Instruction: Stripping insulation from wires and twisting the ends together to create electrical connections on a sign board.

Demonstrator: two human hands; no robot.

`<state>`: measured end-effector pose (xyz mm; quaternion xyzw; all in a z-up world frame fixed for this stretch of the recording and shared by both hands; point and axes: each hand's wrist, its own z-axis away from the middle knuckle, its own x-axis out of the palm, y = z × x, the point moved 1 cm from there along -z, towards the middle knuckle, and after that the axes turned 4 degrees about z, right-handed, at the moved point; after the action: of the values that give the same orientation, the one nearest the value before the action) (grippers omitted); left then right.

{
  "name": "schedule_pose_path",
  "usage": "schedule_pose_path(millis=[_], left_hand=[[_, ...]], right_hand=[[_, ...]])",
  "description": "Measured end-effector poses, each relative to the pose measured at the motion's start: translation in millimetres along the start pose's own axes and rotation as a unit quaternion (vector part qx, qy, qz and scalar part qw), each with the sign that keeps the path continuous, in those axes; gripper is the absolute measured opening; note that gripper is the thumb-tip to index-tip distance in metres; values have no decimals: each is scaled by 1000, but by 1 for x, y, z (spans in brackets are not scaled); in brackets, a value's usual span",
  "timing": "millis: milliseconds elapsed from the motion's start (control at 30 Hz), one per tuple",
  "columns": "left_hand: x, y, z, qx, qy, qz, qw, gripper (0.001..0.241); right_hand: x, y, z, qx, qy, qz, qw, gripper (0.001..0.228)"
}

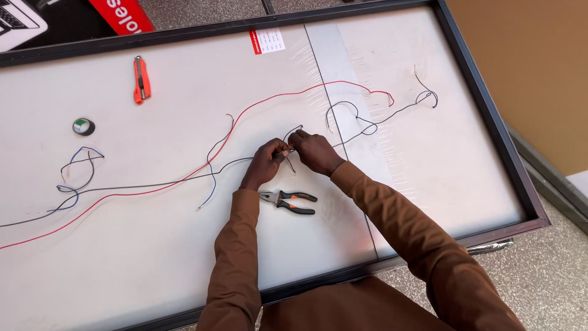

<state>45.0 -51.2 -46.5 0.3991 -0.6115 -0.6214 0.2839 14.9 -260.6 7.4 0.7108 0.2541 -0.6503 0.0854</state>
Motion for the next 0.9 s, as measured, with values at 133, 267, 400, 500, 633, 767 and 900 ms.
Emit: schedule_pose_path(millis=[133,267,400,500,633,767,900], left_hand=[[5,1,11,30,15,-28,999,5],[10,-12,16,79,43,-60,994,4],[13,12,24,110,55,-59,991,16],[10,-3,20,109,64,-63,990,11],[5,-9,7,91,56,-63,992,11],[-6,-16,-6,10,7,41,999,13],[-13,-20,-11,-45,-34,121,991,19]], right_hand=[[14,4,-4,57,-45,-50,996,12],[23,24,-11,170,-156,-239,943,10],[14,27,-15,197,-214,-340,894,18],[-30,2,-13,216,-210,-245,921,20],[-19,-4,-2,159,-144,-204,955,22],[-20,-24,15,-46,-18,27,998,26],[4,-14,12,-129,159,116,972,6]])
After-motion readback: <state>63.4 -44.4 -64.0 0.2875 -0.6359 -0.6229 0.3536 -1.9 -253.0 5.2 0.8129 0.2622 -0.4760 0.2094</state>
